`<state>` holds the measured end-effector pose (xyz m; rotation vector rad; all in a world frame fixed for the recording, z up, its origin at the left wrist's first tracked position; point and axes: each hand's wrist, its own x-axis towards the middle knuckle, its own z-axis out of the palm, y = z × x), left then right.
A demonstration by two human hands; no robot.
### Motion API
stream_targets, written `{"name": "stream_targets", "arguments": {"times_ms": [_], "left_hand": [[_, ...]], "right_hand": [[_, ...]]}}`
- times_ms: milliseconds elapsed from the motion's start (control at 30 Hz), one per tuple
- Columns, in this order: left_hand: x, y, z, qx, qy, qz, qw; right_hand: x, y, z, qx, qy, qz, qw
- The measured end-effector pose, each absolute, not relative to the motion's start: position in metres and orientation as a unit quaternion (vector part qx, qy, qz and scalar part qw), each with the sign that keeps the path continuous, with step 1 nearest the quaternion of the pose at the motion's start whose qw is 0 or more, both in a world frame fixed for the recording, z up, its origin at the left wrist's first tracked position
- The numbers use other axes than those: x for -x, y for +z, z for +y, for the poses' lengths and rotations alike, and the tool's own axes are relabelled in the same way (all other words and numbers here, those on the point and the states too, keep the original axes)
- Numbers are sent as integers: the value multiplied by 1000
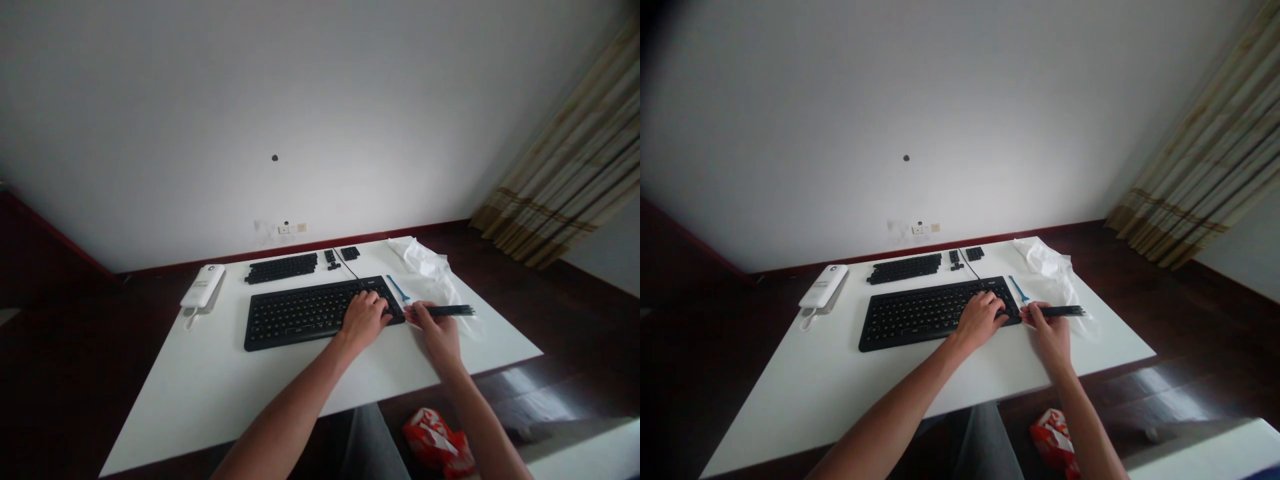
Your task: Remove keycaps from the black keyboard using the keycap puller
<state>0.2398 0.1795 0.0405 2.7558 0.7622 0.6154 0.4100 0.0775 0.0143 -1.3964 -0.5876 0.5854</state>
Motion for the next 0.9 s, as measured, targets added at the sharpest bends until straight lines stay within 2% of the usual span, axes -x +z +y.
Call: {"name": "stream_targets", "arguments": {"times_ms": [267,900], "left_hand": [[-248,41,171,-952,157,261,24],[-257,35,163,-950,136,279,-41]], "right_hand": [[-408,17,75,609,272,-254,701],[-407,18,74,594,278,-244,714]]}}
